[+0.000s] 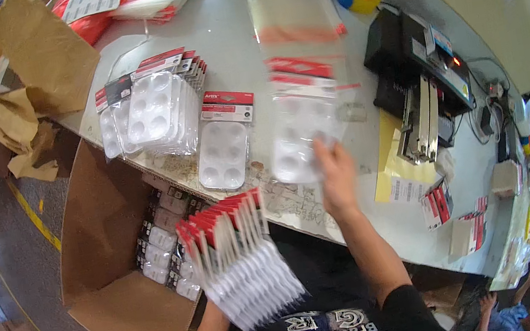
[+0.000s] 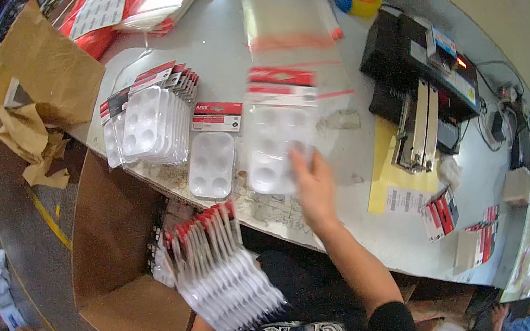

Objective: The person repeatedly picks up plastic mixing palettes and their red-and-white labels, inserts the palettes into clear plastic bags, and seals the bags. The person then places the sealed packages into a cardboard box. The process is repeated for multiple units.

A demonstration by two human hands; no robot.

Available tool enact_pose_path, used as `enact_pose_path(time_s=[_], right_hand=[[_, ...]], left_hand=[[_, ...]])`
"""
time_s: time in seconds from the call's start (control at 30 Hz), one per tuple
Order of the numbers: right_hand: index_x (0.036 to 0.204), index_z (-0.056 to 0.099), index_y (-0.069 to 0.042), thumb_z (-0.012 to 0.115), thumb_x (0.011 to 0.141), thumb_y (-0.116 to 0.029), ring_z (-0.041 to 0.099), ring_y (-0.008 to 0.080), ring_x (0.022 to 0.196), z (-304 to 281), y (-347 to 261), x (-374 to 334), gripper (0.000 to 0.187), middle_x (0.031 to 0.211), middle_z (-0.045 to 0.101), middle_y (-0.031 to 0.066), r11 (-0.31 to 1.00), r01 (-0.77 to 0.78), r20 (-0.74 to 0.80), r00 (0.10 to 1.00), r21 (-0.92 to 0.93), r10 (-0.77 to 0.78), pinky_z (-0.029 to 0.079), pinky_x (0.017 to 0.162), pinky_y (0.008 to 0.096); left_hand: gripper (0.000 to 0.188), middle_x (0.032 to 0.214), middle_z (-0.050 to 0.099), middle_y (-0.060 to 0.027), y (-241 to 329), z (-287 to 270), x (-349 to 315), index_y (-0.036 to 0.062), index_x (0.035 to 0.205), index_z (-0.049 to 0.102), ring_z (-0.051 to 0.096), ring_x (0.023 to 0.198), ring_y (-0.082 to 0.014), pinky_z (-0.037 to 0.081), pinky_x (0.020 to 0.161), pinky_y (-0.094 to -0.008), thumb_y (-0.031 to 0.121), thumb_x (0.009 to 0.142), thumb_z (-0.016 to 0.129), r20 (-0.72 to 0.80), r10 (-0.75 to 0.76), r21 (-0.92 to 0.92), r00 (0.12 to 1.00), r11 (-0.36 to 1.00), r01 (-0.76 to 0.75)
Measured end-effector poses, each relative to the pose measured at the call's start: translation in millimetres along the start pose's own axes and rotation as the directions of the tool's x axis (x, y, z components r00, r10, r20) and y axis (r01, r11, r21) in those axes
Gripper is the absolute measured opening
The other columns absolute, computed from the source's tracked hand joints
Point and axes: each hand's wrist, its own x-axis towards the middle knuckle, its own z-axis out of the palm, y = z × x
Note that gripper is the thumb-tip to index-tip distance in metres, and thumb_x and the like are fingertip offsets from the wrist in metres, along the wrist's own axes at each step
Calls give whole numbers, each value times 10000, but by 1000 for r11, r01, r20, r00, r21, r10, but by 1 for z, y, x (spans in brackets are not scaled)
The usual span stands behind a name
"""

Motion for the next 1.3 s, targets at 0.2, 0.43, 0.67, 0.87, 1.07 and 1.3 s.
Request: enact_pose_path(time_s=[0.2, 0.43, 0.67, 0.87, 1.07, 1.3], right_hand=[[1318, 434, 19, 477, 966, -325, 578, 290, 943, 56, 8, -18, 494, 1066, 586, 189, 746, 362, 218, 932, -559, -289, 443, 866, 395], [1385, 386, 1, 541, 887, -103, 513, 294, 1208, -31, -40, -107, 532, 1342, 484, 207, 870, 439, 660, 725, -224, -196, 417, 976, 369], [1173, 537, 34, 616, 759, 35, 561, 223, 1042, -41, -29, -118, 422, 1149, 531, 155, 917, 353, 396, 881, -184, -260, 481, 881, 304], [1137, 540, 30, 671, 725, 58, 559, 234, 1058, -39, -36, -121, 433, 1211, 484, 167, 843, 441, 289, 888, -309, -359, 503, 871, 320], [895, 678, -137, 665, 653, 86, 501, 343, 1169, -38, -35, -121, 330, 1272, 459, 166, 487, 771, 498, 637, -411, -588, 496, 889, 404], [883, 670, -100, 704, 589, 5, 489, 395, 1172, -44, -53, -116, 314, 1288, 467, 199, 476, 787, 596, 612, -393, -520, 456, 951, 430]], left_hand=[[648, 1178, 588, -112, 4, 8, 12, 7, 1273, 498, 590, 1040, -197, 496, 891, -356, 192, 712, 764, 16, 46, 4, 999, 999, -46], [675, 1185, 582, -114, -22, 18, 42, 6, 1280, 487, 584, 1048, -201, 489, 899, -359, 192, 697, 772, 78, -56, -46, 995, 997, 60], [703, 1191, 575, -117, -40, 24, 42, 5, 1287, 475, 577, 1056, -204, 483, 906, -362, 192, 682, 780, 94, -111, -43, 989, 992, 115], [727, 1197, 570, -119, -44, 27, 52, 4, 1293, 465, 572, 1063, -207, 477, 912, -364, 192, 669, 786, 114, -87, -50, 990, 994, 94], [751, 1202, 564, -121, -41, 27, 53, 3, 1300, 455, 567, 1070, -210, 472, 918, -366, 191, 656, 793, 115, -60, -48, 992, 997, 66], [779, 1209, 558, -124, -37, 25, 49, 1, 1307, 443, 561, 1078, -213, 465, 925, -369, 191, 641, 801, 106, -61, -46, 993, 997, 66]])
